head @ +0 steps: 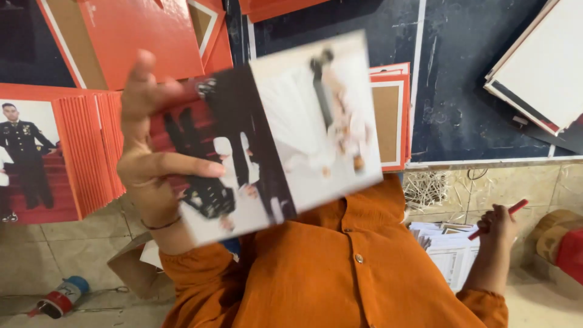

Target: The person assembles orange cards by inserting printed inserts into the card sleeves. They open the cards to reveal photos and text, then close them and place them in a stack.

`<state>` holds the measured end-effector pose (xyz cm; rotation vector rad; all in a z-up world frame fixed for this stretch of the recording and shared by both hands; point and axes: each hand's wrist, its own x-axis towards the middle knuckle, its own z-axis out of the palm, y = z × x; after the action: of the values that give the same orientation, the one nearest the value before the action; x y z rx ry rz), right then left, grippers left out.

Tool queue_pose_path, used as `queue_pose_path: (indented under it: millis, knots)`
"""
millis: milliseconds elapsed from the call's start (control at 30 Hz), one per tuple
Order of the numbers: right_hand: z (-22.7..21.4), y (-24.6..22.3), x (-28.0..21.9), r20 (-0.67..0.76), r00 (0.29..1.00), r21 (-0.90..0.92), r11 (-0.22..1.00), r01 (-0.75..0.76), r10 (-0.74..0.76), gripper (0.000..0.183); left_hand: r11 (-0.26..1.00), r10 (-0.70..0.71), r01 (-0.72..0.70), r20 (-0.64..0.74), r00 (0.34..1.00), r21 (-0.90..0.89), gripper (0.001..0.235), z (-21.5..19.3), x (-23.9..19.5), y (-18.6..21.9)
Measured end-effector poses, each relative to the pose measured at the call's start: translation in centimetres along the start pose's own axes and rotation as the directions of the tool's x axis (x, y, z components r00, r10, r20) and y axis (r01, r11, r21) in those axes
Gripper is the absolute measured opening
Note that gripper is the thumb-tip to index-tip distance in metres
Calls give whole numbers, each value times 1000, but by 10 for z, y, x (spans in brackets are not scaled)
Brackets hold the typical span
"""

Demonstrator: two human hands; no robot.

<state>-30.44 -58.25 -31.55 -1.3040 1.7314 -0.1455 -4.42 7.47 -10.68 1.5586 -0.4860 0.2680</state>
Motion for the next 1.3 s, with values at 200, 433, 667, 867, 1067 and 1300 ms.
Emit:
queue_pose_path:
  millis: [200,433,667,867,1067,1300]
  knots:
    - [11,7,17,290,947,-816,552,169,138,77,969,6,0,-22,1000,246,25,12,-4,-14]
    - [0,-126,-175,534,742,-548,502,669,-405,24,960,147,-82,-233,961,267,29,61,4,-34]
    - [151,-99,-335,725,-210,482,265,835,-656,96,784,319,271,-737,596,558,65,203,30,-9]
    - [202,-15,-284,958,-88,281,831,481,-273,85,683,174,207,-432,885,700,91,175,-21,-22]
    - [162,-171,-349,385,93,569,316,759,-918,42,660,127,109,-253,959,743,41,109,-4,-1]
    - [140,-226,-299,551,-276,628,174,758,-787,30,-30,-316,499,482,817,-866,80,47,-20,-84]
